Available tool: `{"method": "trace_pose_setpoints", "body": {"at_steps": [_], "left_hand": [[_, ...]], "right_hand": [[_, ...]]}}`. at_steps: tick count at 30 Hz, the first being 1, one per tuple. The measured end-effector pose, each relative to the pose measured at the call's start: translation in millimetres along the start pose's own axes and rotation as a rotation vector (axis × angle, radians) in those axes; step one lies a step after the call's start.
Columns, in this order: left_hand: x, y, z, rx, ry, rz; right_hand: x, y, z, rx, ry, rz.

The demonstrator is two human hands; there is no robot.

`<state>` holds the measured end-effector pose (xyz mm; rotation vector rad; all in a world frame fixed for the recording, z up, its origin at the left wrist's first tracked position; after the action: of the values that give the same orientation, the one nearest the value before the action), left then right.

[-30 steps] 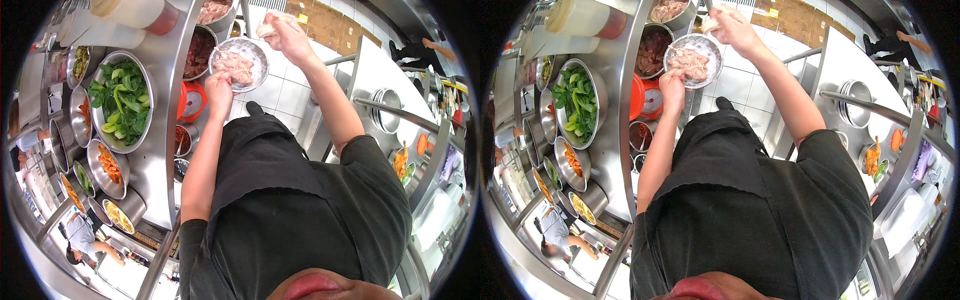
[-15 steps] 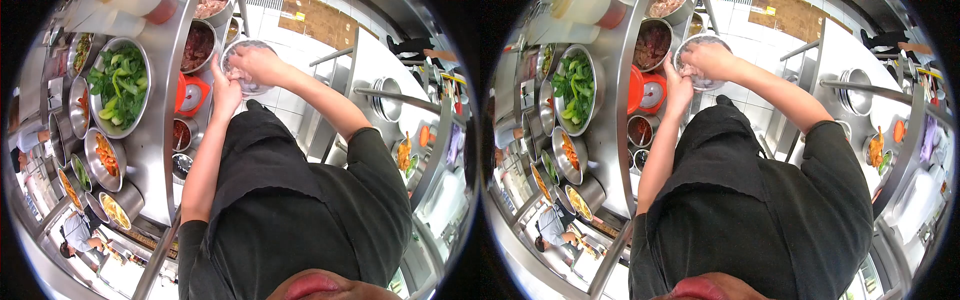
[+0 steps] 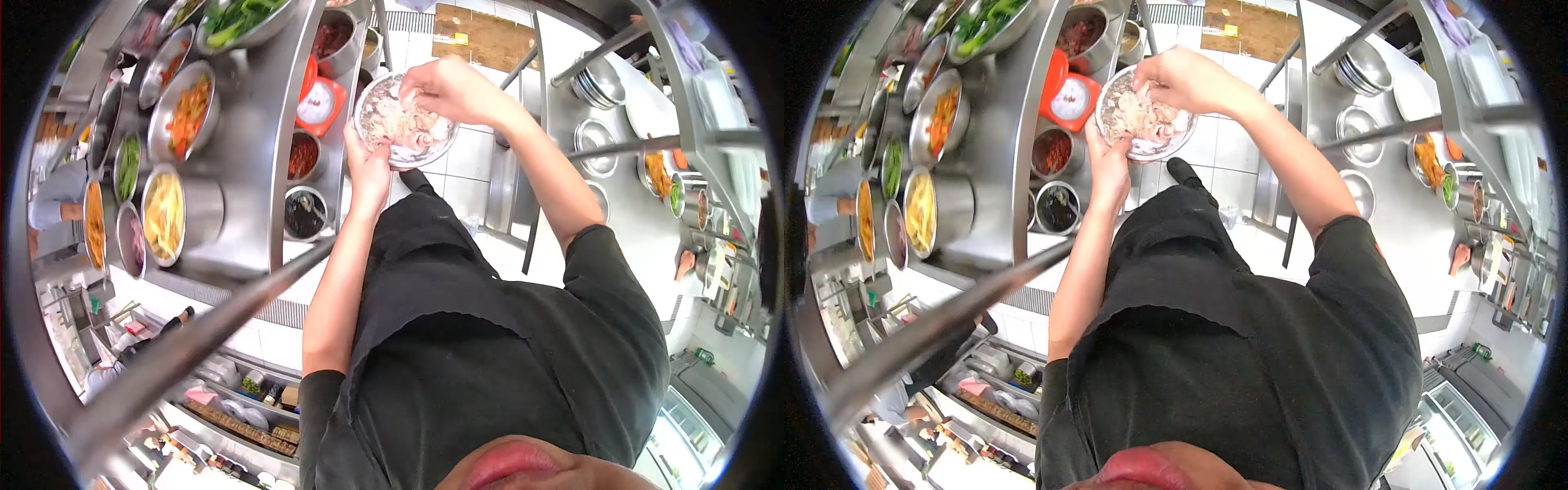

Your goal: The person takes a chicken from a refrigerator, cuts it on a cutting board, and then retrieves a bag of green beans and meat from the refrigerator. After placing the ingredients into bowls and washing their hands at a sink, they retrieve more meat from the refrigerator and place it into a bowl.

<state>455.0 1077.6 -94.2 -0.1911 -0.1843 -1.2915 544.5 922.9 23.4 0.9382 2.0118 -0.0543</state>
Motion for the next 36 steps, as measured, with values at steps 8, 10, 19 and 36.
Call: {"method": "trace_pose_setpoints", "body": {"at_steps": [8, 10, 19, 36], "left_hand": [[-34, -107, 4, -0.244, -0.053, -0.045], [-36, -118, 7, -0.253, -0.039, -0.028], [-24, -109, 15, -0.114, -0.054, 0.003], [-7, -30, -45, -0.433, 0.035, 0.009]], "right_hand": [[22, -56, -92, 0.172, 0.497, 0.140], [19, -60, -103, 0.104, 0.404, 0.164], [45, -59, -86, 0.184, 0.451, 0.002], [54, -17, 53, 0.543, 0.840, 0.097]]}}
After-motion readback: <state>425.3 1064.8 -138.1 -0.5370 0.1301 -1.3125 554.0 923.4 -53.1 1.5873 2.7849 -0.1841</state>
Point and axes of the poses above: each hand's wrist, its own y-axis towards the middle knuckle, its own x-axis out of the palm, z = x × y, the point moved 5 cm from there along y, towards the middle knuckle, and after that the axes turned 3 degrees about z, right-handed, at the moved point
